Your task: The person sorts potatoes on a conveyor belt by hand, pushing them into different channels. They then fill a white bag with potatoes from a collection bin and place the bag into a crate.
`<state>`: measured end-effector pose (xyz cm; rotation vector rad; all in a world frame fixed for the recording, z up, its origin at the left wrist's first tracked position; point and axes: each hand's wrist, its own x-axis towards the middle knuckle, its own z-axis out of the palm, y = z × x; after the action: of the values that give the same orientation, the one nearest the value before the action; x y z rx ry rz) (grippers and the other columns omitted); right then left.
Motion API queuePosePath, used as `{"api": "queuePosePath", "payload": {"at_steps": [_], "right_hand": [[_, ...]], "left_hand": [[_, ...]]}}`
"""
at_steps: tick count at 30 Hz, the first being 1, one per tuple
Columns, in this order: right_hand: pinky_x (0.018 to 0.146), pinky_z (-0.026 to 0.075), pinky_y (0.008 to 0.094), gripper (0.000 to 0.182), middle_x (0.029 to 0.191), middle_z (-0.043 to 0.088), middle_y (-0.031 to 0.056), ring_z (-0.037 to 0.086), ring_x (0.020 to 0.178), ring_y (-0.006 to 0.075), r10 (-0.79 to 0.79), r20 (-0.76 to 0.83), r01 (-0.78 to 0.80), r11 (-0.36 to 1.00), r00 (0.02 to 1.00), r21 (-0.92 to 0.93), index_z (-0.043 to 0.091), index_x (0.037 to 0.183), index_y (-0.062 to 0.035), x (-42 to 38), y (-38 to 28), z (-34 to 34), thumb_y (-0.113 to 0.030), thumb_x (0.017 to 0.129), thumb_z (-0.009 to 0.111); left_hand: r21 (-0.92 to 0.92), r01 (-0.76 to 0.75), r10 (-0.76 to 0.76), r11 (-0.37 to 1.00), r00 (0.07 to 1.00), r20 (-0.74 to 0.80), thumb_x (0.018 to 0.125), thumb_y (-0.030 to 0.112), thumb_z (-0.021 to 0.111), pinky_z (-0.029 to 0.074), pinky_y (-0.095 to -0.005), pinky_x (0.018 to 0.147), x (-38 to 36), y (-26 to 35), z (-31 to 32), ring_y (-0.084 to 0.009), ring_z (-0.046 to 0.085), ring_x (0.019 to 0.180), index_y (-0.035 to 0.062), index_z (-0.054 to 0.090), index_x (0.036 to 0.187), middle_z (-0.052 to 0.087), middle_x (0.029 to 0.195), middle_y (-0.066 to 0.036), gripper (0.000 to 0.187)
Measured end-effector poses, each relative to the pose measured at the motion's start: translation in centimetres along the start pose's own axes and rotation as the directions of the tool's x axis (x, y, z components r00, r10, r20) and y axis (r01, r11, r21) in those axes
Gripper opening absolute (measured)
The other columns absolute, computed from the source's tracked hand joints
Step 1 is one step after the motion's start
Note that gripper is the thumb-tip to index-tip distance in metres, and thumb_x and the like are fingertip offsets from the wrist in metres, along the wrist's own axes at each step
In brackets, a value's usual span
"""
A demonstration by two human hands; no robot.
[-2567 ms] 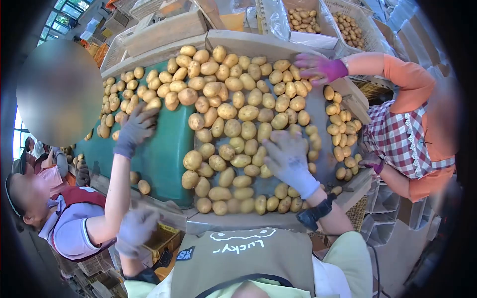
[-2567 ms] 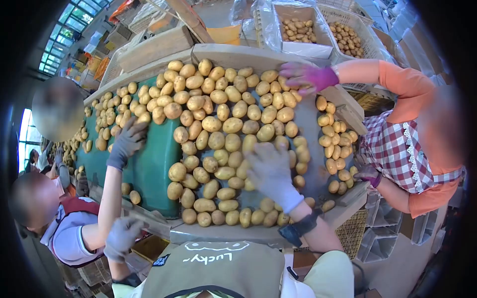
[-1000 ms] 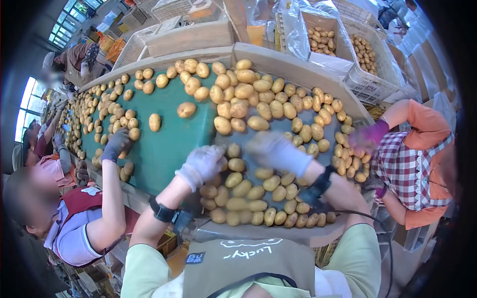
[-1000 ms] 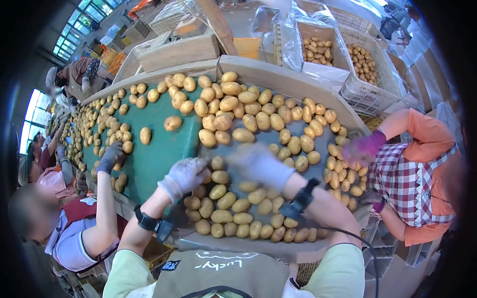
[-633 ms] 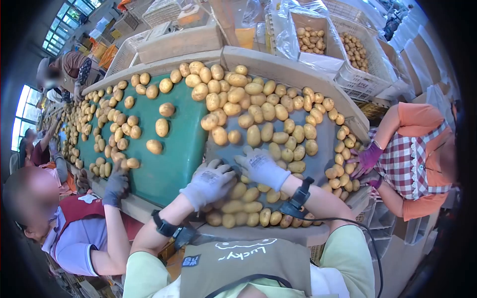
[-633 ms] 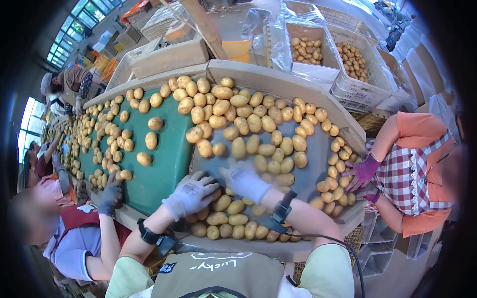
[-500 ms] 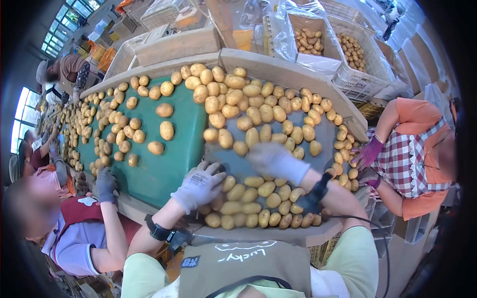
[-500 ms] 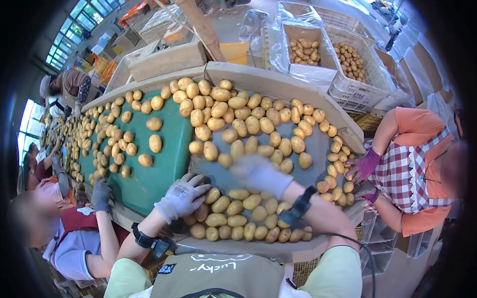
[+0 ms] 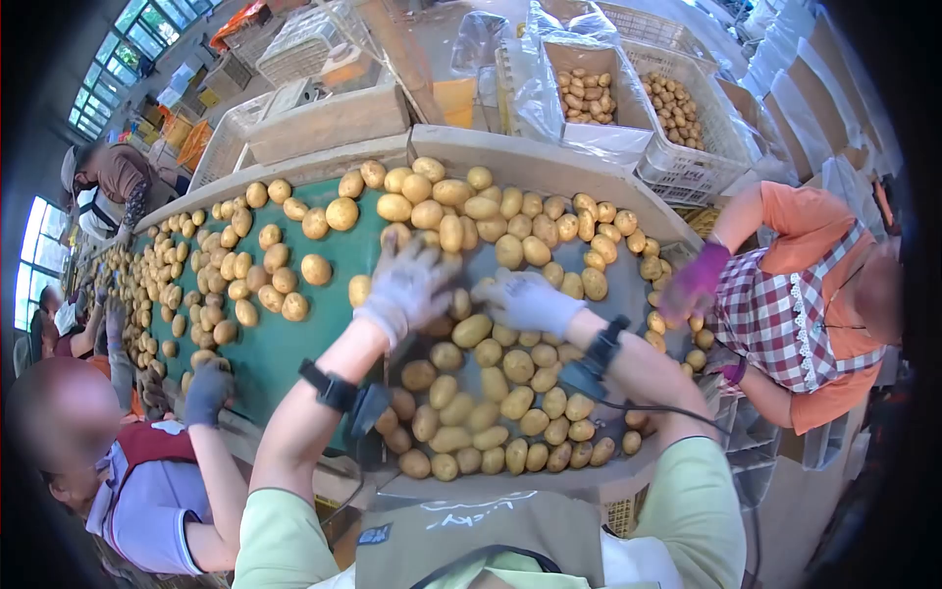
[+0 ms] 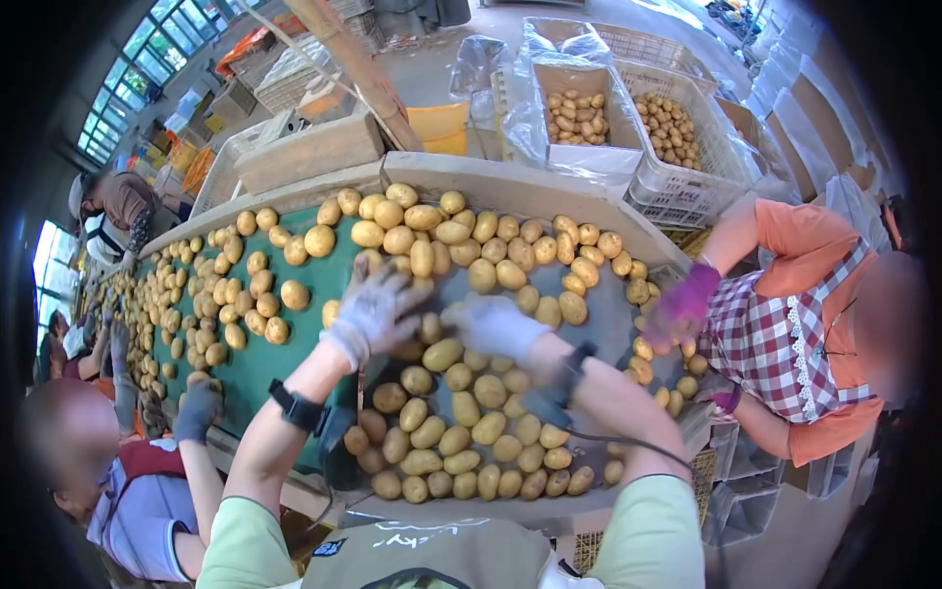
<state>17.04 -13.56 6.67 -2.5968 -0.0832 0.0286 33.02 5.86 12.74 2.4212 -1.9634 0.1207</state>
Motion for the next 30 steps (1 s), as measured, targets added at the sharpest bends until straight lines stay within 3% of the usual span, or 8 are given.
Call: {"api": "queuePosePath", "payload": {"at_steps": [3,5,12,17,20,24,28,30], "right_hand": [[0.089,0.054,0.0495,0.037,0.111,0.065,0.0209,0.065,0.107,0.0399,0.088,-0.07,-0.109,0.899,0.994,-0.424,0.065,0.125,-0.0043,-0.9,0.6,-7.0,-0.017,0.09,0.065],[0.085,0.055,0.0524,0.035,0.116,0.067,0.0182,0.067,0.1,0.0381,0.135,-0.669,-0.315,0.936,0.731,-0.156,0.064,0.127,-0.0111,-1.3,7.4,-9.6,-0.024,0.094,0.065],[0.12,0.025,0.071,0.089,0.166,0.03,0.0321,0.038,0.148,0.0528,0.258,-0.217,-0.304,0.927,0.941,-0.218,0.033,0.165,-0.0181,-3.0,-3.0,3.8,-0.054,0.092,0.068],[0.109,0.037,0.0625,0.081,0.15,0.046,0.0251,0.051,0.128,0.0454,0.038,0.039,-0.035,0.996,0.999,-0.077,0.053,0.152,-0.0184,-9.3,-4.1,-0.7,-0.054,0.082,0.076],[0.11,0.036,0.064,0.078,0.16,0.037,0.0274,0.051,0.13,0.0453,0.467,-0.237,-0.509,0.845,0.852,-0.163,0.056,0.149,-0.0283,-11.3,0.0,1.1,-0.052,0.079,0.079],[0.122,0.021,0.0669,0.068,0.159,0.04,0.0272,0.045,0.139,0.0477,0.042,-0.001,-0.042,0.985,0.999,-0.168,0.054,0.153,-0.0271,-14.6,-9.0,3.4,-0.044,0.089,0.07],[0.12,0.024,0.0674,0.072,0.153,0.05,0.0195,0.046,0.14,0.0425,0.429,-0.339,-0.513,0.832,0.837,-0.213,0.054,0.154,-0.0295,-14.4,-7.8,4.3,-0.042,0.085,0.075],[0.118,0.028,0.0664,0.071,0.15,0.052,0.0172,0.048,0.136,0.0403,0.268,-0.283,-0.29,0.956,0.921,-0.039,0.056,0.152,-0.0266,-11.4,-12.4,5.0,-0.04,0.085,0.075]], "left_hand": [[-0.068,-0.048,0.053,0.997,0.996,0.074,0.085,0.039,0.075,0.042,-0.0598,0.112,-2.4,2.3,-0.2,-0.0334,0.058,0.123,0.0191,0.069,0.135,0.066,0.118,-0.011,0.054],[-0.203,0.09,-0.043,0.975,0.974,0.222,0.084,0.042,0.075,0.049,-0.0525,0.102,-3.9,3.9,0.1,-0.0343,0.06,0.116,0.0127,0.059,0.144,0.067,0.115,-0.012,0.069],[-0.356,-0.02,0.154,0.934,0.924,0.349,0.091,0.045,0.069,0.054,-0.0496,0.094,-7.8,5.6,-2.8,-0.0363,0.061,0.114,0.0138,0.067,0.135,0.065,0.122,-0.013,0.054],[-0.317,0.02,0.105,0.948,0.922,0.373,0.09,0.042,0.069,0.051,-0.0534,0.099,-12.9,5.9,-5.9,-0.0366,0.059,0.124,0.0177,0.073,0.125,0.064,0.132,-0.012,0.042],[-0.339,-0.003,0.12,0.941,0.938,0.325,0.09,0.04,0.07,0.051,-0.054,0.101,-15.8,5.1,-6.6,-0.0379,0.055,0.132,0.0175,0.077,0.117,0.064,0.13,-0.012,0.035],[-0.315,0.04,0.06,0.948,0.951,0.304,0.089,0.035,0.071,0.051,-0.0531,0.102,-18.6,4.0,-8.1,-0.0406,0.052,0.138,0.017,0.08,0.112,0.066,0.125,-0.01,0.03],[-0.312,0.075,0.015,0.947,0.961,0.278,0.088,0.034,0.073,0.051,-0.0538,0.102,-21.1,2.7,-9.2,-0.0414,0.051,0.139,0.0166,0.081,0.109,0.068,0.122,-0.007,0.028],[-0.283,0.107,-0.015,0.953,0.951,0.308,0.089,0.033,0.073,0.051,-0.0536,0.102,-21.1,2.4,-9.3,-0.0418,0.052,0.138,0.0157,0.082,0.102,0.068,0.123,-0.007,0.024]]}}
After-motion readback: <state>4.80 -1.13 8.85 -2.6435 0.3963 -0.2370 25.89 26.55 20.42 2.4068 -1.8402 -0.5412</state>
